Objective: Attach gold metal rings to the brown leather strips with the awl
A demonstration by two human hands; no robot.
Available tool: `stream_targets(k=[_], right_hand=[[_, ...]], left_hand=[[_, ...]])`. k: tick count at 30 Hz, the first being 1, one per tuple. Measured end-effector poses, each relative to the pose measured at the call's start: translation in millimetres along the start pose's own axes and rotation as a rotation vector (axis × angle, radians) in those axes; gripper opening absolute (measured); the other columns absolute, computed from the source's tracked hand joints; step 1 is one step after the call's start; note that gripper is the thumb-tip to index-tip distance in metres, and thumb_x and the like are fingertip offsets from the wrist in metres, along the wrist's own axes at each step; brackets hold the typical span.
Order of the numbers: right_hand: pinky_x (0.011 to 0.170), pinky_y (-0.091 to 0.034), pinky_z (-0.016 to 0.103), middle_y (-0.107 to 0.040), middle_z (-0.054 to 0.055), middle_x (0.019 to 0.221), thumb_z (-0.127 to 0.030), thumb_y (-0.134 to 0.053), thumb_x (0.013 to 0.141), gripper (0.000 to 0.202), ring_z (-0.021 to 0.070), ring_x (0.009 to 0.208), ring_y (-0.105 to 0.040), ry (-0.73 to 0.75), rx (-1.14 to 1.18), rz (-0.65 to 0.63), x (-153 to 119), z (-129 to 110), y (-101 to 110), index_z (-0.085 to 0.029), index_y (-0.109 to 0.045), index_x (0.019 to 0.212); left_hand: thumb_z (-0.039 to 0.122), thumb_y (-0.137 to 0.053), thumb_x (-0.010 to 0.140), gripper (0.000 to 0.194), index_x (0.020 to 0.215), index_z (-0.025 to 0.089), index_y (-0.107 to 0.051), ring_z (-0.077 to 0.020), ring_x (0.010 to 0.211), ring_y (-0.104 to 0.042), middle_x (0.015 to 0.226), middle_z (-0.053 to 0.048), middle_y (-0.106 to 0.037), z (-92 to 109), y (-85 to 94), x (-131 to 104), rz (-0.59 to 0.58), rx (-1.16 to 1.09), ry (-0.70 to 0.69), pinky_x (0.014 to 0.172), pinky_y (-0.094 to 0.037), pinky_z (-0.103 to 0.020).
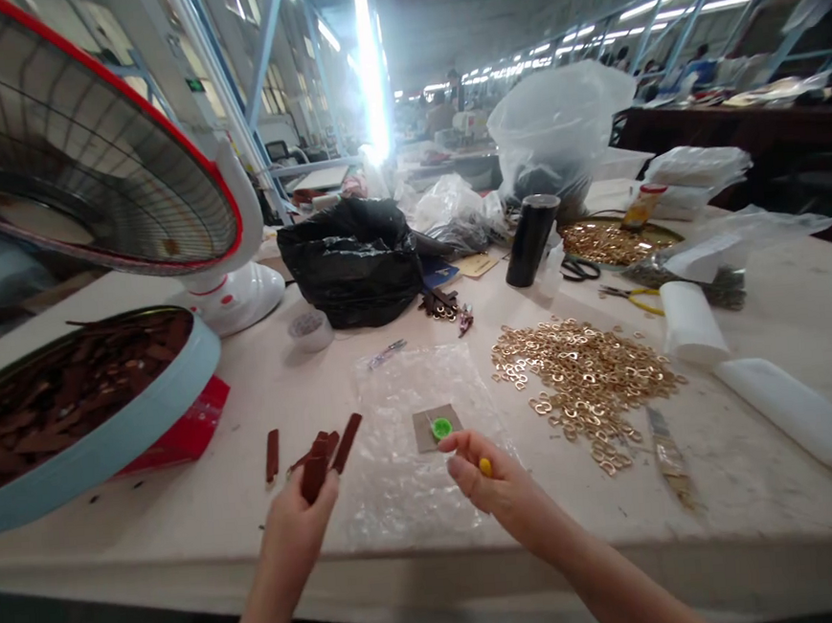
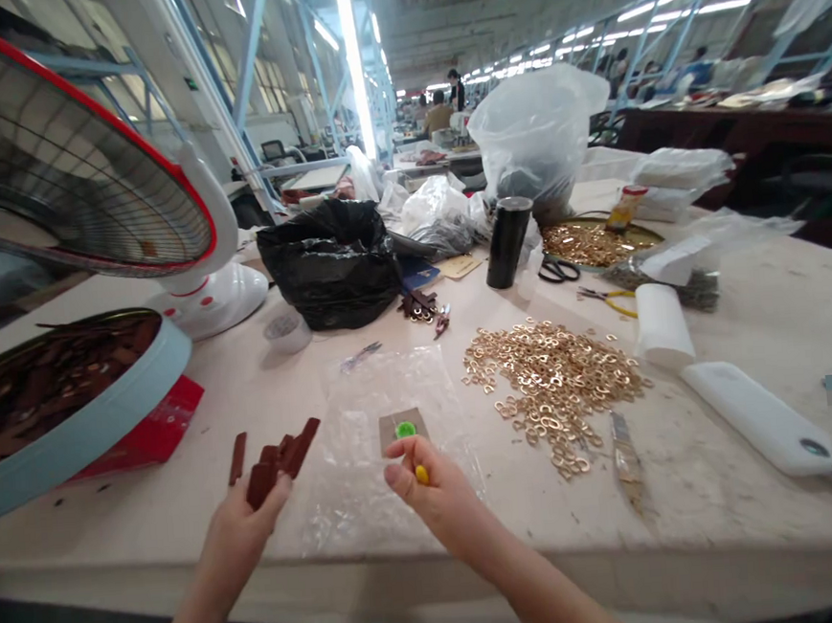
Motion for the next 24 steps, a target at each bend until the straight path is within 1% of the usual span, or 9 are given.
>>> stream_targets(k=[4, 7, 10, 12, 14, 16, 18, 20, 24], right_hand=[[0.049, -0.025, 0.022, -0.033, -0.007, 0.06, -0.056, -0.052, 0.076, 0.04, 0.0088, 0.052, -0.03, -0.007, -0.048, -0.081, -7, 2, -7, -0.018, -0.05, 0.089], [0.05, -0.026, 0.023, -0.034, -0.006, 0.061, -0.052, -0.052, 0.078, 0.036, 0.0091, 0.053, -0.031, -0.015, -0.065, -0.095, -13, 7, -8, -0.018, -0.051, 0.087], [0.05, -0.027, 0.022, -0.036, -0.005, 0.061, -0.045, -0.05, 0.081, 0.028, 0.0094, 0.054, -0.033, -0.003, -0.105, -0.083, -19, 4, -7, -0.017, -0.052, 0.083], [0.051, -0.028, 0.022, -0.039, -0.005, 0.061, -0.038, -0.049, 0.082, 0.021, 0.0096, 0.055, -0.035, 0.01, -0.182, -0.114, -23, -1, -12, -0.017, -0.053, 0.08], [0.053, -0.029, 0.023, -0.045, -0.004, 0.063, -0.033, -0.05, 0.081, 0.016, 0.0106, 0.058, -0.039, 0.022, -0.283, -0.163, -28, -4, -21, -0.017, -0.055, 0.082], [0.056, -0.032, 0.024, -0.051, -0.002, 0.067, -0.029, -0.05, 0.081, 0.012, 0.0122, 0.063, -0.044, 0.04, -0.341, -0.195, -32, -5, -27, -0.018, -0.055, 0.081], [0.059, -0.033, 0.024, -0.052, -0.001, 0.069, -0.026, -0.049, 0.08, 0.011, 0.013, 0.065, -0.045, 0.049, -0.332, -0.19, -36, -4, -26, -0.017, -0.053, 0.075], [0.057, -0.033, 0.024, -0.047, -0.002, 0.064, -0.025, -0.048, 0.079, 0.014, 0.012, 0.062, -0.041, 0.049, -0.301, -0.178, -39, -2, -21, -0.017, -0.048, 0.067], [0.051, -0.029, 0.023, -0.04, -0.004, 0.059, -0.022, -0.048, 0.077, 0.016, 0.0101, 0.055, -0.035, 0.089, -0.331, -0.076, -43, -9, -2, -0.019, -0.042, 0.063]], left_hand=[[0.029, -0.065, 0.055, 0.01, 0.06, 0.022, -0.058, -0.0322, 0.069, -0.057, 0.05, -0.003, -0.054, -21, 34.6, 29, 0.083, 0.022, 0.073, 0.064, -0.036, -0.036], [0.031, -0.067, 0.056, 0.016, 0.061, 0.021, -0.057, -0.0238, 0.055, -0.052, 0.046, 0.001, -0.048, -23, 36.0, 23, 0.086, -0.095, 0.104, 0.055, -0.034, -0.032], [0.042, -0.058, 0.067, 0.024, 0.072, 0.02, -0.054, -0.0132, 0.042, -0.04, 0.047, 0.005, -0.044, -11, 18.0, -2, 0.009, -0.327, 0.133, 0.045, -0.031, -0.026], [0.041, -0.052, 0.071, 0.025, 0.081, 0.019, -0.053, -0.0103, 0.045, -0.043, 0.057, 0.004, -0.048, 5, -1.9, -25, -0.061, -0.507, 0.14, 0.045, -0.035, -0.023], [0.037, -0.055, 0.07, 0.025, 0.084, 0.017, -0.055, -0.0089, 0.048, -0.047, 0.061, 0.003, -0.051, 23, -24.5, -50, -0.136, -0.677, 0.164, 0.048, -0.04, -0.022], [0.031, -0.065, 0.067, 0.023, 0.084, 0.017, -0.059, -0.0083, 0.053, -0.052, 0.064, 0.002, -0.055, 42, -51.1, -74, -0.276, -1.101, 0.28, 0.055, -0.044, -0.022], [0.029, -0.07, 0.065, 0.022, 0.082, 0.016, -0.063, -0.0085, 0.057, -0.055, 0.065, 0.001, -0.06, 58, -64.9, -88, -0.319, -1.283, 0.311, 0.059, -0.046, -0.021], [0.03, -0.071, 0.066, 0.023, 0.082, 0.016, -0.065, -0.0097, 0.06, -0.058, 0.068, 0.0, -0.062, 68, -71.5, -93, -0.355, -1.323, 0.305, 0.061, -0.047, -0.021], [0.034, -0.069, 0.068, 0.029, 0.091, 0.015, -0.067, -0.0107, 0.064, -0.058, 0.07, -0.001, -0.064, 72, -77.1, -94, -0.444, -1.182, 0.28, 0.061, -0.046, -0.021]])
Point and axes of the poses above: each hand's wrist, its own x-axis towards the middle knuckle, its own y-axis out of the back of the hand, z = x × y, the point moved 6 cm from there along x, towards the middle knuckle
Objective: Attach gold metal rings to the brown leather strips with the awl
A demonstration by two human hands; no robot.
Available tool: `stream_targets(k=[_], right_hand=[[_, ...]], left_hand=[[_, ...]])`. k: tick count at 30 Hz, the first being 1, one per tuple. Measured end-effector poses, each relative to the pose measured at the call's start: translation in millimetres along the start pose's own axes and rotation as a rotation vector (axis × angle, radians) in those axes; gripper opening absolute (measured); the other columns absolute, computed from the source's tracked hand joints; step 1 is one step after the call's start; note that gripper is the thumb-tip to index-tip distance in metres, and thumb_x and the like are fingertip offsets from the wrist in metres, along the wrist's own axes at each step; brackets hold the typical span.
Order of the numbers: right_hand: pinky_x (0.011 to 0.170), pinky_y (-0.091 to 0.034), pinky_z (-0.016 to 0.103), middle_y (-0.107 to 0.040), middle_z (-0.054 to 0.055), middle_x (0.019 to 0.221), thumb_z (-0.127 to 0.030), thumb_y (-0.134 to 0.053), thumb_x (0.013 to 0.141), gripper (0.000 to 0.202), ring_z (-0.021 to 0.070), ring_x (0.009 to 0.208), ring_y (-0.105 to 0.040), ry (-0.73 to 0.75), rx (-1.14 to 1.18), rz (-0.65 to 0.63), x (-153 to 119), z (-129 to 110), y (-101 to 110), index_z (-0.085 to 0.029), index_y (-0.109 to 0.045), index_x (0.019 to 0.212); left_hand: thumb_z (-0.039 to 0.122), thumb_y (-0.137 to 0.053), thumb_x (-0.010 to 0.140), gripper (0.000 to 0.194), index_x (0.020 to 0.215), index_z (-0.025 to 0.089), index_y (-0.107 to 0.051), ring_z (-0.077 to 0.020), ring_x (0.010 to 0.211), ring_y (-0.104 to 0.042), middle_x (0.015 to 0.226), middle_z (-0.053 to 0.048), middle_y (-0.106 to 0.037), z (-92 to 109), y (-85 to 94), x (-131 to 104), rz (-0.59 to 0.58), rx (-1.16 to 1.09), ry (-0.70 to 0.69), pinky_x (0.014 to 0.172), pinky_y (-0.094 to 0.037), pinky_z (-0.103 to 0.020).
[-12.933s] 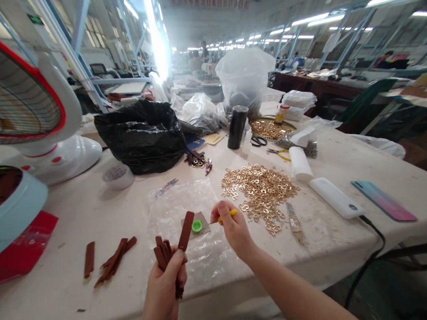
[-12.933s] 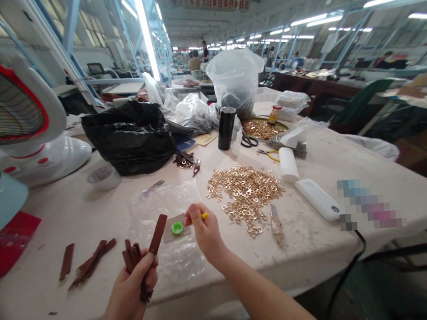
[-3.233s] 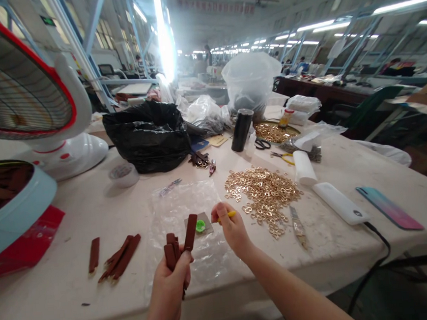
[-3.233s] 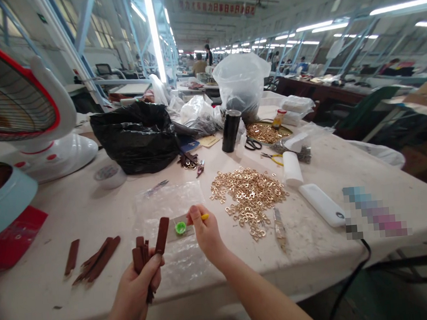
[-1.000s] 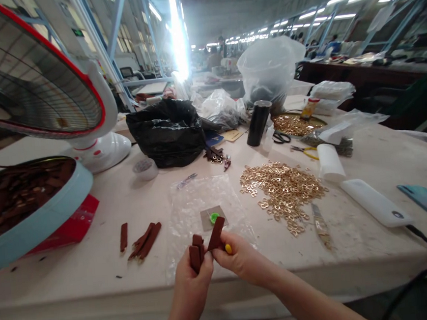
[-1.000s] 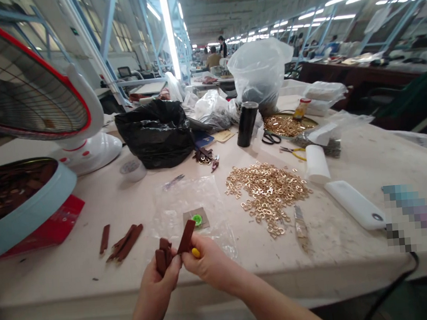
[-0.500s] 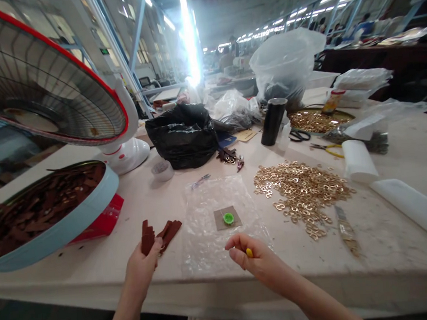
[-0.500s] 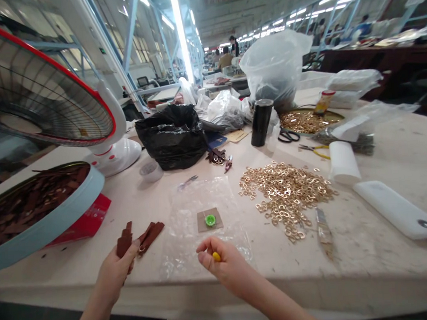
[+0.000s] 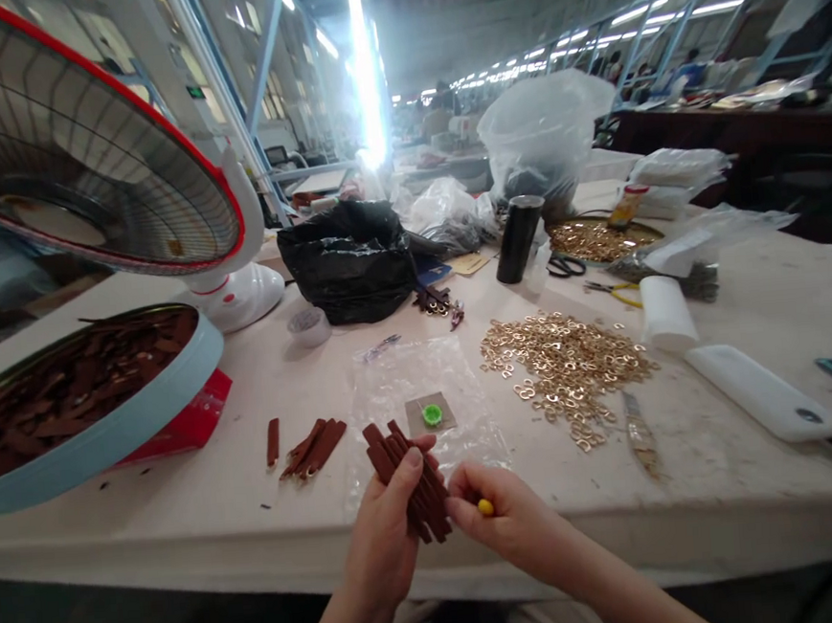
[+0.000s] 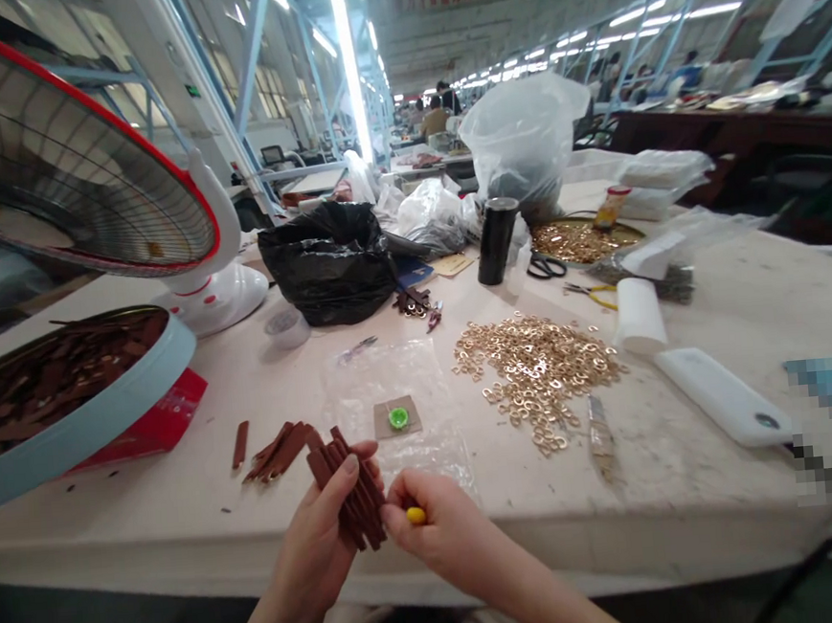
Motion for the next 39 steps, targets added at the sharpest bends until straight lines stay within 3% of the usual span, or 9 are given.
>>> stream_targets(k=[6, 11, 16, 20, 22, 24, 28, 31, 39], right_hand=[[0.051, -0.028, 0.023, -0.037, -0.005, 0.057, -0.023, -0.044, 0.077, 0.016, 0.0098, 0.054, -0.033, -0.025, 0.013, 0.2, -1, -5, 33, -0.02, -0.039, 0.061], [0.051, -0.028, 0.023, -0.035, -0.005, 0.056, -0.025, -0.043, 0.075, 0.017, 0.0098, 0.054, -0.032, -0.092, 0.048, 0.25, 2, 1, 45, -0.019, -0.039, 0.06], [0.05, -0.029, 0.022, -0.037, -0.005, 0.056, -0.024, -0.044, 0.074, 0.016, 0.0098, 0.054, -0.034, -0.104, 0.03, 0.264, 1, 1, 53, -0.019, -0.04, 0.059], [0.047, -0.028, 0.019, -0.041, -0.006, 0.056, -0.015, -0.047, 0.071, 0.01, 0.0077, 0.051, -0.036, -0.066, -0.073, 0.104, -8, 0, 48, -0.018, -0.044, 0.061], [0.047, -0.029, 0.017, -0.044, -0.006, 0.056, -0.012, -0.049, 0.07, 0.008, 0.0071, 0.052, -0.038, -0.042, -0.135, 0.031, -13, -2, 48, -0.018, -0.048, 0.063], [0.048, -0.031, 0.017, -0.046, -0.005, 0.058, -0.014, -0.05, 0.072, 0.008, 0.0074, 0.053, -0.041, -0.026, -0.183, 0.009, -15, -3, 53, -0.017, -0.052, 0.066], [0.052, -0.035, 0.02, -0.056, -0.002, 0.066, -0.029, -0.043, 0.086, 0.02, 0.0109, 0.06, -0.05, -0.066, -0.471, 0.12, -4, 6, 93, -0.018, -0.058, 0.08], [0.067, -0.038, 0.023, -0.064, 0.005, 0.088, -0.019, -0.048, 0.083, 0.014, 0.016, 0.079, -0.057, -0.238, -0.913, 0.259, 11, 28, 133, -0.018, -0.06, 0.088], [0.067, -0.035, 0.028, -0.065, 0.012, 0.091, -0.012, -0.049, 0.08, 0.015, 0.023, 0.084, -0.059, -0.348, -1.065, 0.205, 33, 73, 154, -0.016, -0.06, 0.089]], left_hand=[[0.036, -0.069, 0.067, 0.036, 0.094, 0.014, -0.061, -0.01, 0.054, -0.052, 0.057, 0.002, -0.06, -9, 7.9, 9, 0.042, 0.242, 0.012, 0.05, -0.04, -0.02], [0.04, -0.068, 0.065, 0.04, 0.094, 0.014, -0.059, -0.0067, 0.043, -0.037, 0.05, 0.007, -0.047, 1, 13.0, 17, 0.15, 0.411, -0.233, 0.041, -0.028, -0.019], [0.034, -0.068, 0.065, 0.03, 0.092, 0.02, -0.065, -0.0178, 0.068, -0.057, 0.078, -0.003, -0.061, 26, 11.5, 10, 0.244, 0.689, -0.525, 0.059, -0.045, -0.025], [0.03, -0.065, 0.067, 0.025, 0.091, 0.027, -0.071, -0.0255, 0.092, -0.059, 0.105, -0.009, -0.062, 20, -9.3, 15, -0.197, 0.968, -0.485, 0.077, -0.046, -0.028], [0.031, -0.063, 0.069, 0.018, 0.084, 0.029, -0.073, -0.0251, 0.082, -0.062, 0.091, -0.008, -0.068, 2, -16.8, 17, -0.445, 1.108, -0.33, 0.072, -0.047, -0.028], [0.032, -0.062, 0.07, 0.012, 0.072, 0.028, -0.073, -0.0235, 0.068, -0.062, 0.071, -0.006, -0.069, -11, -18.5, 16, -0.54, 1.154, -0.229, 0.062, -0.046, -0.028], [0.039, -0.066, 0.063, 0.016, 0.065, 0.022, -0.066, -0.0179, 0.049, -0.054, 0.054, -0.002, -0.064, -10, -6.1, 22, -0.238, 0.899, -0.163, 0.048, -0.041, -0.025], [0.043, -0.067, 0.063, 0.026, 0.062, 0.017, -0.061, -0.0112, 0.039, -0.044, 0.042, 0.001, -0.057, -4, 7.7, 26, 0.02, 0.677, -0.08, 0.04, -0.033, -0.021], [0.035, -0.07, 0.062, 0.028, 0.075, 0.01, -0.064, -0.0074, 0.046, -0.048, 0.064, -0.005, -0.066, -3, 12.1, 25, 0.035, 0.31, 0.077, 0.04, -0.034, -0.017]])
Point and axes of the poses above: each hand's wrist, its own x-axis towards the middle knuckle, its own y-axis out of the back of the hand, z = x × y, the point moved 6 cm from there along x, towards the middle knuckle
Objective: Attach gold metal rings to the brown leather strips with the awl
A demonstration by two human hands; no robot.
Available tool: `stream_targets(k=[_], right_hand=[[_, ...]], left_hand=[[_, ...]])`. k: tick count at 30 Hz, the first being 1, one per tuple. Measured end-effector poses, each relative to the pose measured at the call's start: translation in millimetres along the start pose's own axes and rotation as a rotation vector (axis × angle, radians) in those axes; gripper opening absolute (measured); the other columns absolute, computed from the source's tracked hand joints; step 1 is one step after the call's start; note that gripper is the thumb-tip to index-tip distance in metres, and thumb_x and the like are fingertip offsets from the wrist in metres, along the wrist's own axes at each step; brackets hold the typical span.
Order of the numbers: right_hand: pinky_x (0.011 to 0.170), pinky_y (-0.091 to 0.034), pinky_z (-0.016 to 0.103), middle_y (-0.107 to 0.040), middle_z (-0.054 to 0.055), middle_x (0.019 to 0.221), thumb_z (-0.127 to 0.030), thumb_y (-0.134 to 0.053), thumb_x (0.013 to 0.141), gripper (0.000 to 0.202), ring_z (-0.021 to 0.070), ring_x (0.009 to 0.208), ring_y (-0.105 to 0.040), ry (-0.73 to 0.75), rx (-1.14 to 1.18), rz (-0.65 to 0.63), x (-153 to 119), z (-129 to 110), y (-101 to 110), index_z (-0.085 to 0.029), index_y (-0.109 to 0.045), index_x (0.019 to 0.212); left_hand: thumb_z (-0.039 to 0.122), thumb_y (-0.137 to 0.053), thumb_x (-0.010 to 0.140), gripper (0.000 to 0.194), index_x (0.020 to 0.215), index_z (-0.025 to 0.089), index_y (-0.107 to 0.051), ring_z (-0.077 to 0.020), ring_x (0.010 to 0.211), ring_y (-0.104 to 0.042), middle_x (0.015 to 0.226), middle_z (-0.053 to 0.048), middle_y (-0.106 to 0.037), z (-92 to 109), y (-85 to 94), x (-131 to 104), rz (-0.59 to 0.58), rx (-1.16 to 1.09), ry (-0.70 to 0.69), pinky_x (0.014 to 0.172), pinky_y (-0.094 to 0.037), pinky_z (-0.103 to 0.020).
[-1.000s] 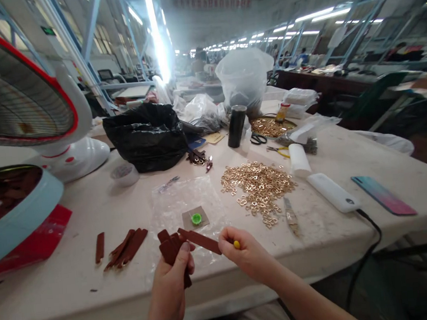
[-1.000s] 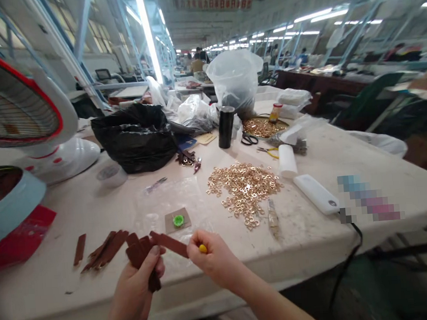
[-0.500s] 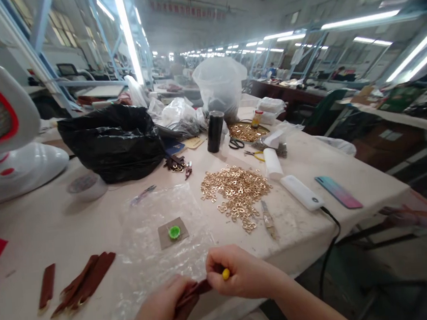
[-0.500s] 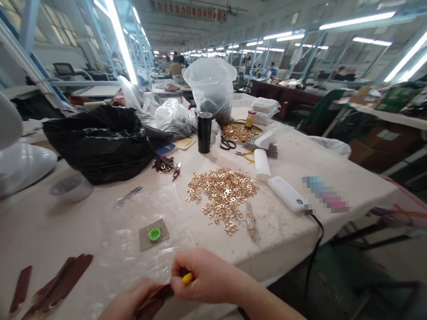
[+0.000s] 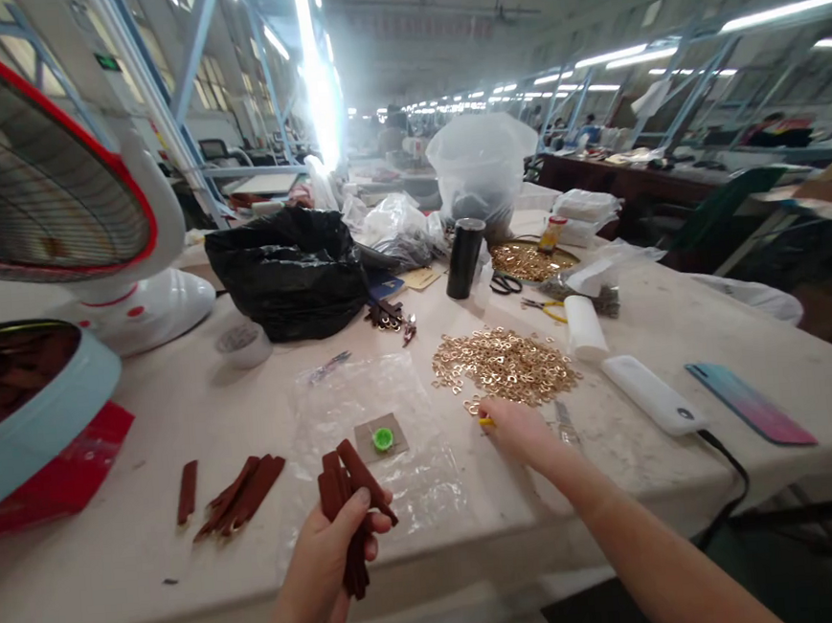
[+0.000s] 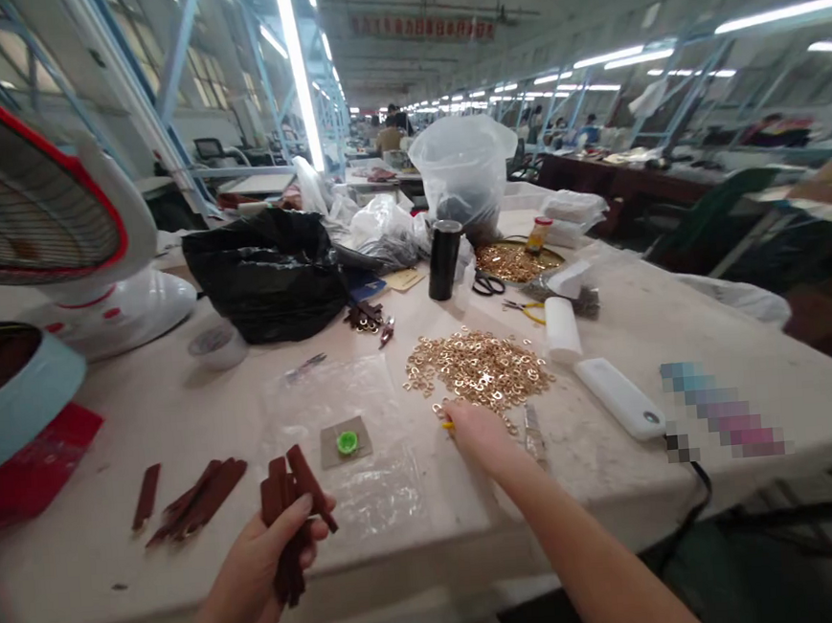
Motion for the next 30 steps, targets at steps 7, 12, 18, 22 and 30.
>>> stream_targets(k=[7, 12, 18, 22, 30], right_hand=[[0.064, -0.033, 0.026, -0.064, 0.01, 0.086, -0.017, -0.055, 0.079, 0.004, 0.0207, 0.08, -0.057, -0.012, 0.026, 0.0, 1, 2, 7, -0.015, -0.058, 0.081], [0.063, -0.035, 0.025, -0.059, 0.003, 0.082, -0.025, -0.049, 0.085, 0.01, 0.0152, 0.074, -0.053, 0.082, 0.194, 0.074, -35, -40, 25, -0.018, -0.053, 0.08], [0.047, -0.025, 0.021, -0.038, -0.007, 0.056, -0.046, -0.061, 0.073, 0.032, 0.0074, 0.049, -0.031, 0.204, 1.346, -0.203, -79, -113, 14, -0.018, -0.045, 0.069], [0.042, -0.015, 0.02, -0.043, -0.008, 0.055, -0.051, -0.064, 0.069, 0.039, 0.0035, 0.041, -0.022, 0.101, 1.781, -0.38, -83, -135, -10, -0.018, -0.043, 0.07], [0.04, -0.011, 0.019, -0.047, -0.006, 0.059, -0.041, -0.07, 0.068, 0.036, 0.0005, 0.038, -0.022, 0.048, 2.009, -0.488, -84, -139, -19, -0.016, -0.045, 0.067]], left_hand=[[0.034, -0.075, 0.06, 0.035, 0.086, 0.014, -0.061, -0.0055, 0.05, -0.045, 0.068, -0.001, -0.062, -3, -5.0, -8, -0.036, -0.136, 0.006, 0.039, -0.033, -0.014], [0.028, -0.077, 0.058, 0.034, 0.084, 0.015, -0.06, -0.0031, 0.045, -0.04, 0.059, 0.004, -0.055, 1, -6.1, -13, -0.04, -0.208, -0.018, 0.037, -0.03, -0.013], [0.022, -0.079, 0.055, 0.035, 0.085, 0.012, -0.065, -0.0083, 0.058, -0.054, 0.073, -0.004, -0.065, 1, -13.5, -19, -0.048, -0.26, 0.001, 0.042, -0.04, -0.015], [0.022, -0.079, 0.055, 0.036, 0.086, 0.013, -0.064, -0.0079, 0.054, -0.055, 0.063, -0.001, -0.063, -7, -16.2, -19, -0.022, -0.266, 0.018, 0.045, -0.044, -0.016], [0.026, -0.08, 0.052, 0.036, 0.08, 0.014, -0.058, -0.0056, 0.046, -0.049, 0.057, 0.002, -0.061, -5, -15.6, -14, 0.068, -0.223, -0.022, 0.04, -0.038, -0.015]])
Point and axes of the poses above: each hand's wrist, its own x-axis towards the middle knuckle, its own y-axis out of the back of the hand, z = x × y, the point moved 6 cm from there along x, towards the middle knuckle
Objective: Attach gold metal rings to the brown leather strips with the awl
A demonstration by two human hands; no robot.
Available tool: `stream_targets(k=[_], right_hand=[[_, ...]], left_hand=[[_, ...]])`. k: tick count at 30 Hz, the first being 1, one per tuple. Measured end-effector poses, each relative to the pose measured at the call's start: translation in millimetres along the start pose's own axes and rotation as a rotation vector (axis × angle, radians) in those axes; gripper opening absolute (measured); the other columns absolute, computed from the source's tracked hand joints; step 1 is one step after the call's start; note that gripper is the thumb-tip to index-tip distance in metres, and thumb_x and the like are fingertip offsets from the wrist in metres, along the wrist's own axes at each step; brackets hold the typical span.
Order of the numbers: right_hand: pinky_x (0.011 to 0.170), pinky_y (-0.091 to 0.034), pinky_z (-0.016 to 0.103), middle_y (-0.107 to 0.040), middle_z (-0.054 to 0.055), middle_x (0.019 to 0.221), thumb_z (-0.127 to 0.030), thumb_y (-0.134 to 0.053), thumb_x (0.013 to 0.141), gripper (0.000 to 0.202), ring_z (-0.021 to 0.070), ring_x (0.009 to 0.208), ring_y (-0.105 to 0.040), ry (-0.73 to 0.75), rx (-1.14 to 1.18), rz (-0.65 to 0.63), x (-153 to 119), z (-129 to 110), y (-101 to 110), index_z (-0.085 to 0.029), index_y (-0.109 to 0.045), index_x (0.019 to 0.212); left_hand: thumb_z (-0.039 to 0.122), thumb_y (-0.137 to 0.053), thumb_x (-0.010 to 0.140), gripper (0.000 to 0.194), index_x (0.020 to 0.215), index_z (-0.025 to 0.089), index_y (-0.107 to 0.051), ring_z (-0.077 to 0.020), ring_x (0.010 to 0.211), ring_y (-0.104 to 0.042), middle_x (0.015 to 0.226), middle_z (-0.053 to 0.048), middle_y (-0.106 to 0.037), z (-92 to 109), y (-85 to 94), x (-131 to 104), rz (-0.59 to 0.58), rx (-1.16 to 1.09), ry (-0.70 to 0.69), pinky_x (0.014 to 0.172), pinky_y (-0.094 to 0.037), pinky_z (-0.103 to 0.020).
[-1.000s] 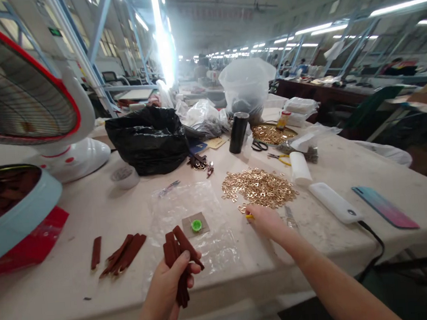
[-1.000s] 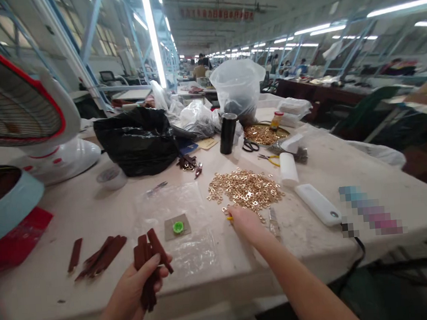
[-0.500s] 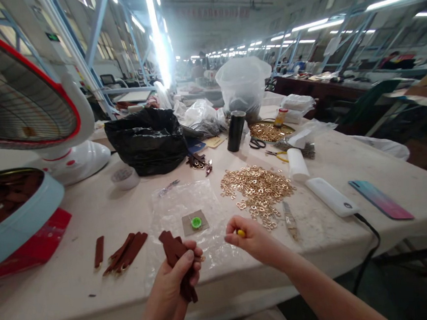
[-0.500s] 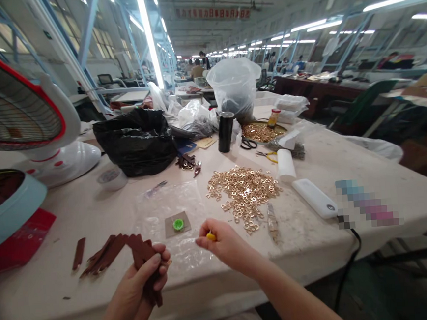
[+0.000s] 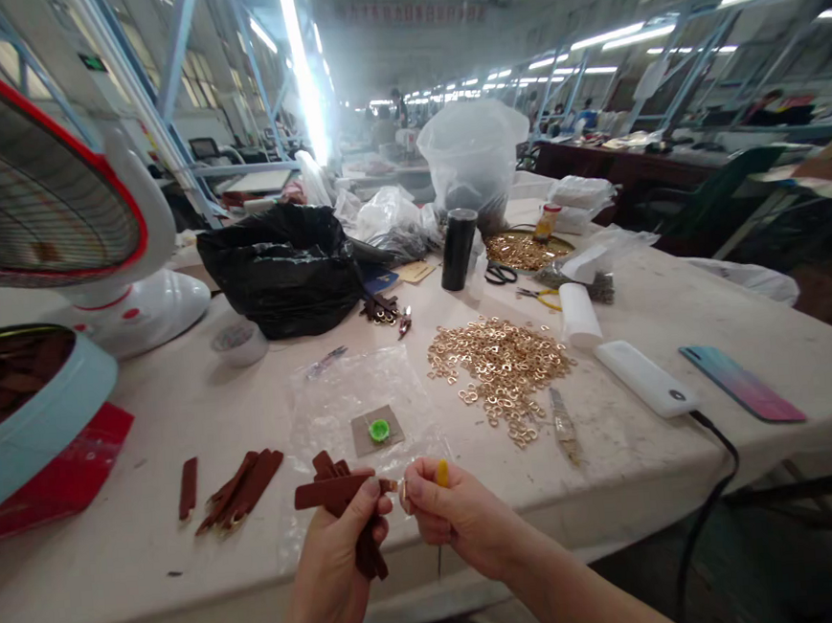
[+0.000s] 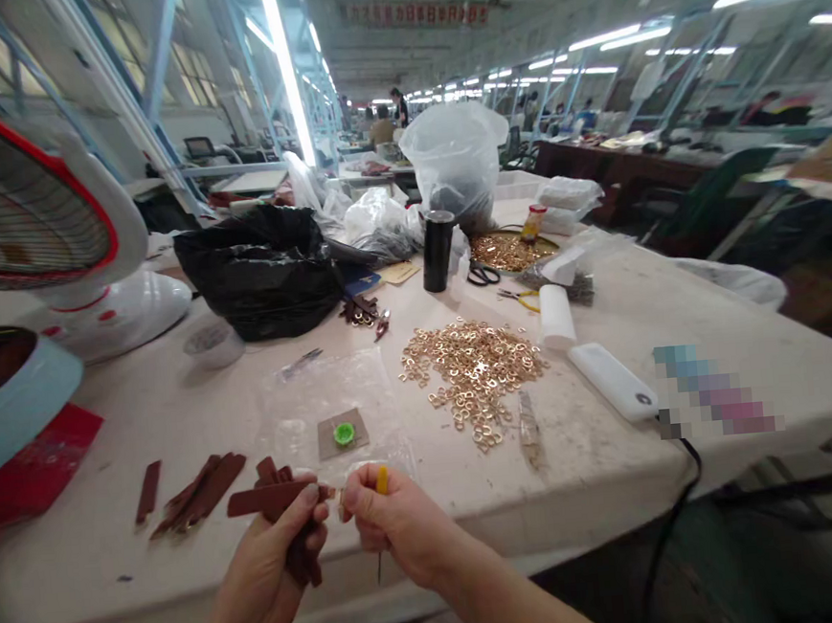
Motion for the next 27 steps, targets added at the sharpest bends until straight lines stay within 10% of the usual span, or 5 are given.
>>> stream_targets(k=[17, 27], right_hand=[[0.051, -0.027, 0.023, -0.04, -0.005, 0.059, -0.045, -0.064, 0.069, 0.032, 0.0096, 0.055, -0.033, 0.221, -0.579, 0.121, -6, -13, 6, -0.018, -0.046, 0.07], [0.052, -0.031, 0.023, -0.044, -0.003, 0.06, -0.029, -0.051, 0.079, 0.016, 0.0105, 0.056, -0.038, 0.35, -0.873, 0.206, -8, -20, 4, -0.017, -0.05, 0.069]], left_hand=[[0.031, -0.078, 0.055, 0.034, 0.073, 0.014, -0.055, -0.0033, 0.04, -0.038, 0.043, 0.007, -0.05, -8, -5.2, -2, -0.15, 0.002, 0.101, 0.038, -0.026, -0.014], [0.038, -0.071, 0.06, 0.034, 0.08, 0.017, -0.054, -0.005, 0.039, -0.037, 0.043, 0.009, -0.049, -3, 7.8, -1, 0.043, 0.235, -0.136, 0.036, -0.026, -0.016]])
Point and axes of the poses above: each hand's wrist, its own x-axis towards the middle knuckle, its own y-axis out of the back of the hand, z = x × y, the point moved 6 cm from there along x, towards the middle knuckle
